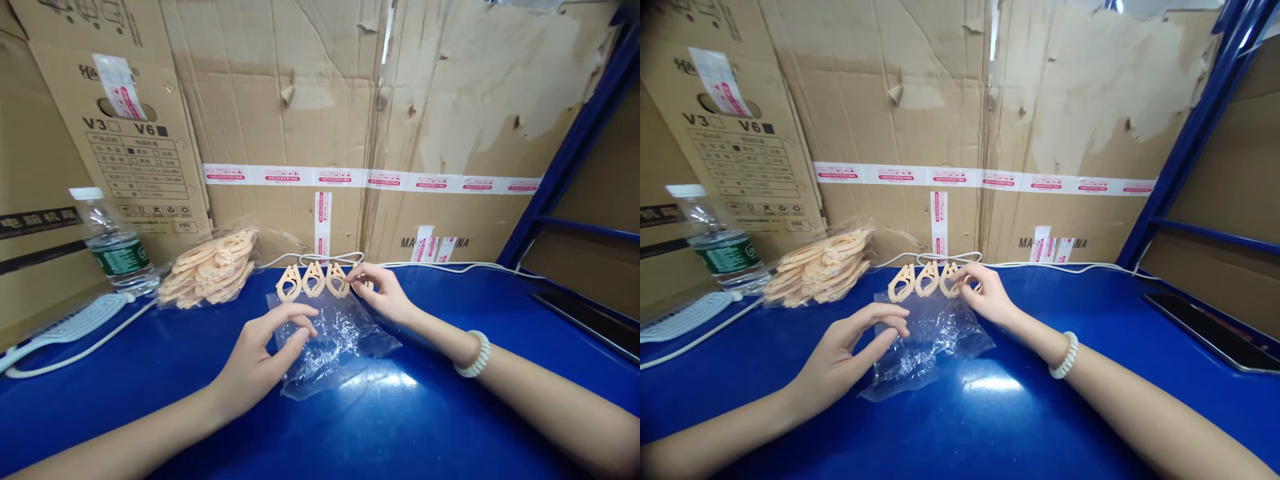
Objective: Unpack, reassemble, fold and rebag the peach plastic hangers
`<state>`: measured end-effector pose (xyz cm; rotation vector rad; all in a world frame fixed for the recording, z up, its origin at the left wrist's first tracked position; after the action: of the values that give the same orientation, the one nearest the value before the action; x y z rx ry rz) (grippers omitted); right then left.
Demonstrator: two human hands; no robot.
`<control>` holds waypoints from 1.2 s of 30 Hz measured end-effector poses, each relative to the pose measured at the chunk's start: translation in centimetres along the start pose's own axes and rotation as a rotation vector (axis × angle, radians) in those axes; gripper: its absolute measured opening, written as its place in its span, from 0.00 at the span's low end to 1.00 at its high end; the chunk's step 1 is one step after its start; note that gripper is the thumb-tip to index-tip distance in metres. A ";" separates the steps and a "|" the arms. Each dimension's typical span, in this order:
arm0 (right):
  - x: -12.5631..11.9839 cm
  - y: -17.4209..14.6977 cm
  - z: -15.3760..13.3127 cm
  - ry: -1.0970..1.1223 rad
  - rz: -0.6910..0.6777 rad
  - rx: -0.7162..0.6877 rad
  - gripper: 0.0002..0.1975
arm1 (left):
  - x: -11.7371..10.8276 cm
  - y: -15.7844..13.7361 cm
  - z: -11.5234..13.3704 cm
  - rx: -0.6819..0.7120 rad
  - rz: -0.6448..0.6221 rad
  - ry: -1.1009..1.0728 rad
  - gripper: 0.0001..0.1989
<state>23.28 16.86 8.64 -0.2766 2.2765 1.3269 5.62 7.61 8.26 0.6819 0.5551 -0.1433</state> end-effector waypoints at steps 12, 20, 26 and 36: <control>1.8 0.8 2.5 -0.339 -0.311 -0.115 0.25 | 3.0 -1.3 0.0 0.078 -0.104 0.207 0.29; 1.9 -0.6 8.1 -0.479 -0.644 -0.080 0.36 | 4.4 -2.3 2.1 0.290 -0.196 0.271 0.23; -1.3 -2.5 6.3 -0.506 -0.768 0.004 0.32 | 4.7 -2.8 2.4 0.339 -0.194 0.316 0.19; -7.0 -2.7 -2.4 -0.469 -0.426 -0.065 0.15 | 4.2 -3.8 2.7 0.436 -0.123 0.371 0.14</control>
<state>29.65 12.94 11.06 -0.3984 1.6735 1.1022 9.26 3.21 5.64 1.1100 0.9370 -0.2602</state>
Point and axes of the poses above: each hand's wrist, its own y-axis towards the middle knuckle, its own x-axis out of the palm, z = x × y, the point moved 10 cm from there along y, towards the middle knuckle, and after that the axes turned 9 degrees about -x, right-handed, at the moved point
